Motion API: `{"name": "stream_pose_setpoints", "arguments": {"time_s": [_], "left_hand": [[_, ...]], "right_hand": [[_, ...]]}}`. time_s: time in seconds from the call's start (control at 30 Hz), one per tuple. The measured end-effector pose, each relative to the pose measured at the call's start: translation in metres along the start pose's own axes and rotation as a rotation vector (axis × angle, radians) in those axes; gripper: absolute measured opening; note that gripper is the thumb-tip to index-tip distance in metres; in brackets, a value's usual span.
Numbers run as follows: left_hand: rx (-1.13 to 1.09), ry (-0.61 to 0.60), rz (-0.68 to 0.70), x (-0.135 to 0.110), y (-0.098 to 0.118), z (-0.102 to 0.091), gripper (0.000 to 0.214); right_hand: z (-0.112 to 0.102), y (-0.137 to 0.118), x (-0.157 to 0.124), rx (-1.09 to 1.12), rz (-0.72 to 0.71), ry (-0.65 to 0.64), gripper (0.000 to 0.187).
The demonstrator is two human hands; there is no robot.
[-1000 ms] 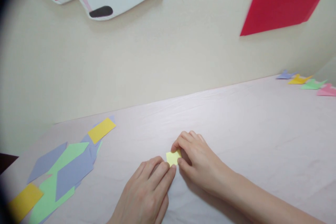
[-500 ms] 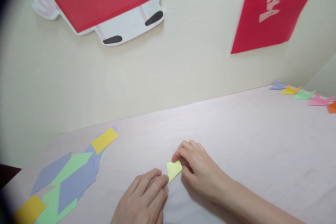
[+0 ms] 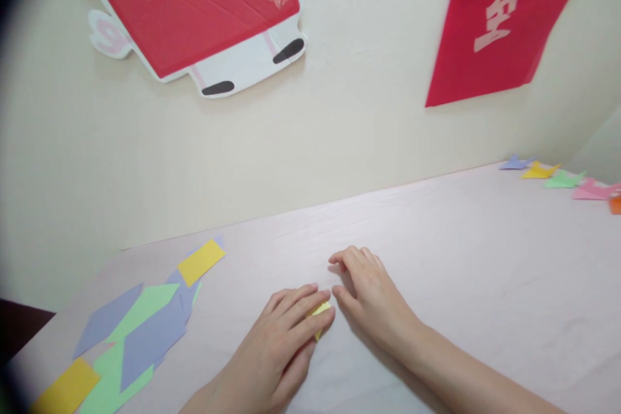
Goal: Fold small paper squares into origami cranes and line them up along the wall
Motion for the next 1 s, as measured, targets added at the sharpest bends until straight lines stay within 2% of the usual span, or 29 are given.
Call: {"name": "stream_pose_setpoints", "arguments": {"time_s": [0.07, 0.13, 0.33, 0.43, 0.6, 0.7, 0.8, 0.9, 1.0], "left_hand": [[-0.021, 0.024, -0.046, -0.001, -0.002, -0.002, 0.041], [-0.018, 0.031, -0.115, -0.003, -0.007, -0.001, 0.038], [0.041, 0.068, -0.31, -0.015, -0.024, 0.005, 0.042], [0.001, 0.101, -0.294, -0.017, -0.024, 0.0, 0.048], [-0.135, -0.001, -0.082, -0.016, -0.015, -0.006, 0.024], [-0.098, 0.015, -0.037, -0.019, -0.017, -0.012, 0.008], [-0.059, 0.06, 0.002, -0.02, -0.014, -0.013, 0.005], [-0.09, 0.111, -0.056, -0.018, -0.016, -0.013, 0.011], [-0.18, 0.148, -0.231, -0.017, -0.028, -0.01, 0.016]], "right_hand": [[-0.005, -0.002, 0.0, 0.006, -0.007, 0.029, 0.021], [-0.006, -0.012, -0.003, 0.02, -0.051, -0.002, 0.014], [0.018, -0.046, -0.018, 0.022, -0.202, -0.282, 0.013], [0.025, -0.045, -0.017, 0.043, -0.206, -0.308, 0.015], [0.029, -0.04, -0.014, 0.066, -0.22, -0.311, 0.019], [0.027, -0.042, -0.015, 0.053, -0.224, -0.303, 0.02], [0.025, -0.046, -0.015, 0.037, -0.217, -0.297, 0.019], [0.026, -0.048, -0.015, 0.02, -0.194, -0.302, 0.016], [0.028, -0.044, -0.014, 0.017, -0.146, -0.303, 0.015]]}}
Point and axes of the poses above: each hand's wrist, its own x-axis towards the middle knuckle, its own z-axis out of the palm, y = z × x, the point moved 9 cm from there along x, towards the middle knuckle, and after that the axes turned 3 degrees about x, right-handed, at the moved point
